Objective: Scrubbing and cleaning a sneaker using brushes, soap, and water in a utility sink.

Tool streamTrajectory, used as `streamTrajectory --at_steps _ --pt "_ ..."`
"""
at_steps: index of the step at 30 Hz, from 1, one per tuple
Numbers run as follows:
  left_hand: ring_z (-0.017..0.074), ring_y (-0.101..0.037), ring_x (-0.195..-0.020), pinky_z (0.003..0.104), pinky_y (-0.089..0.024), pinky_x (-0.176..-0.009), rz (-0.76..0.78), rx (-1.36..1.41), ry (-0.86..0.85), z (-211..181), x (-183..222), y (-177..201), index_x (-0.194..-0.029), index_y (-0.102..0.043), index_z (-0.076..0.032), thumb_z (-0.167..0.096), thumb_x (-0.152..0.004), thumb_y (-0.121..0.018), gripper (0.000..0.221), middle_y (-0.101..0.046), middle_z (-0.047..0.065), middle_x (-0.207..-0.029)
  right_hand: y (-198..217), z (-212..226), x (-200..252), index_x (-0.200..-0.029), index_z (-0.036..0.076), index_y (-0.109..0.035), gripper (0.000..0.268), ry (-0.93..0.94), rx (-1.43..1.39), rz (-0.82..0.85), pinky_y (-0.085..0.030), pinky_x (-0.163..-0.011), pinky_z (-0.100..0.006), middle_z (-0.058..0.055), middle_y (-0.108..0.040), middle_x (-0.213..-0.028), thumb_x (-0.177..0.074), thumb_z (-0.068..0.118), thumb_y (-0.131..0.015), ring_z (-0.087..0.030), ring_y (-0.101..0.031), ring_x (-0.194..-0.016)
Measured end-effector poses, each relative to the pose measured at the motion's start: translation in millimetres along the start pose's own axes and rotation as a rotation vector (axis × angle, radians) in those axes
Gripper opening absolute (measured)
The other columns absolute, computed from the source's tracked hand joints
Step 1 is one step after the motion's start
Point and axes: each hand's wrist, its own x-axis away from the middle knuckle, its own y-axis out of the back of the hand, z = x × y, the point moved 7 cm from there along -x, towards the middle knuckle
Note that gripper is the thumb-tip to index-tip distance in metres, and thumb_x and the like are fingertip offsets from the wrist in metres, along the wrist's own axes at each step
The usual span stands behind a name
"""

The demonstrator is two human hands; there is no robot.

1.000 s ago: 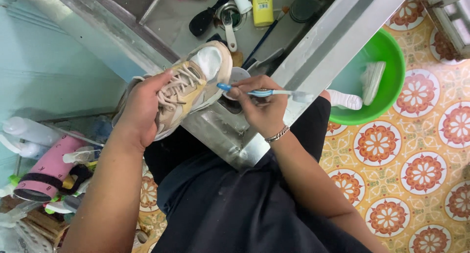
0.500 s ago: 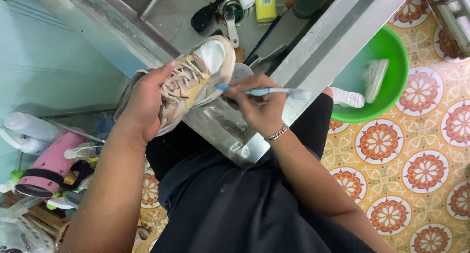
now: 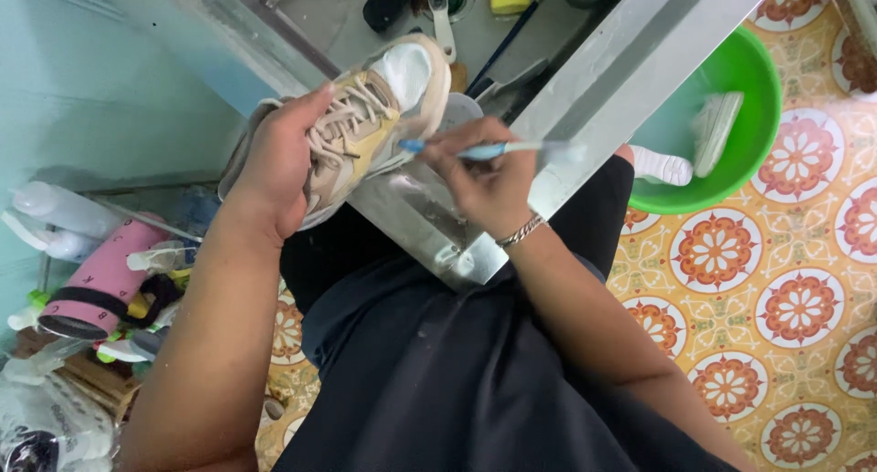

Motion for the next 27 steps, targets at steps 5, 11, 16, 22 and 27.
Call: streamTrajectory --at_steps 5,11,16,22,27 --pt "0.0223 -0.073 -0.104 0.036 -0.057 -0.094 0.004 0.037 0.037 4 -3 2 -0.121 -0.067 0.004 -0.029 -0.103 -0.053 0.04 -0.075 0.014 -0.117 4 -10 1 -0.097 -0.003 -0.06 0.014 -0.028 -0.003 -0.005 -0.064 -0.082 -0.031 -0.015 -0.073 -0.102 -0.097 -0.008 -0.073 -0.016 -0.076 -0.095" --pt "0.0221 -0.074 -0.104 0.036 -0.058 -0.094 0.048 0.001 0.002 -1 2 -6 -0.121 -0.067 0.002 -0.031 -0.102 -0.053 0.041 -0.075 0.015 -0.116 0 -5 0 -0.099 -0.003 -0.06 0.013 -0.036 -0.024 -0.005 -0.066 -0.085 -0.033 -0.015 -0.073 -0.103 -0.098 -0.006 -0.073 -0.017 -0.076 -0.099" --pt "0.0223 -0.075 -0.103 0.036 -0.058 -0.094 0.073 0.035 0.025 2 -2 -3 -0.122 -0.067 0.003 -0.031 -0.102 -0.053 0.042 -0.075 0.015 -0.117 0 -7 -1 -0.1 -0.003 -0.06 0.013 0.012 -0.023 0.021 -0.064 -0.091 -0.036 -0.015 -0.071 -0.103 -0.101 -0.006 -0.072 -0.02 -0.075 -0.105" --pt "0.0221 -0.075 -0.104 0.036 -0.058 -0.095 0.104 0.016 -0.048 0 0 -4 -0.124 -0.067 0.005 -0.029 -0.103 -0.056 0.041 -0.074 0.015 -0.118 -1 -1 0 -0.1 -0.004 -0.061 0.013 0.034 0.061 0.023 -0.066 -0.085 -0.033 -0.016 -0.072 -0.104 -0.101 -0.008 -0.073 -0.02 -0.076 -0.097" --pt "0.0211 -0.075 -0.104 0.036 -0.059 -0.095 0.09 0.001 -0.033 2 -5 -1 -0.121 -0.067 0.003 -0.03 -0.102 -0.055 0.04 -0.075 0.014 -0.117 2 -10 2 -0.101 -0.002 -0.059 0.014 -0.043 -0.1 -0.026 -0.067 -0.088 -0.034 -0.016 -0.072 -0.105 -0.101 -0.007 -0.072 -0.019 -0.076 -0.098"
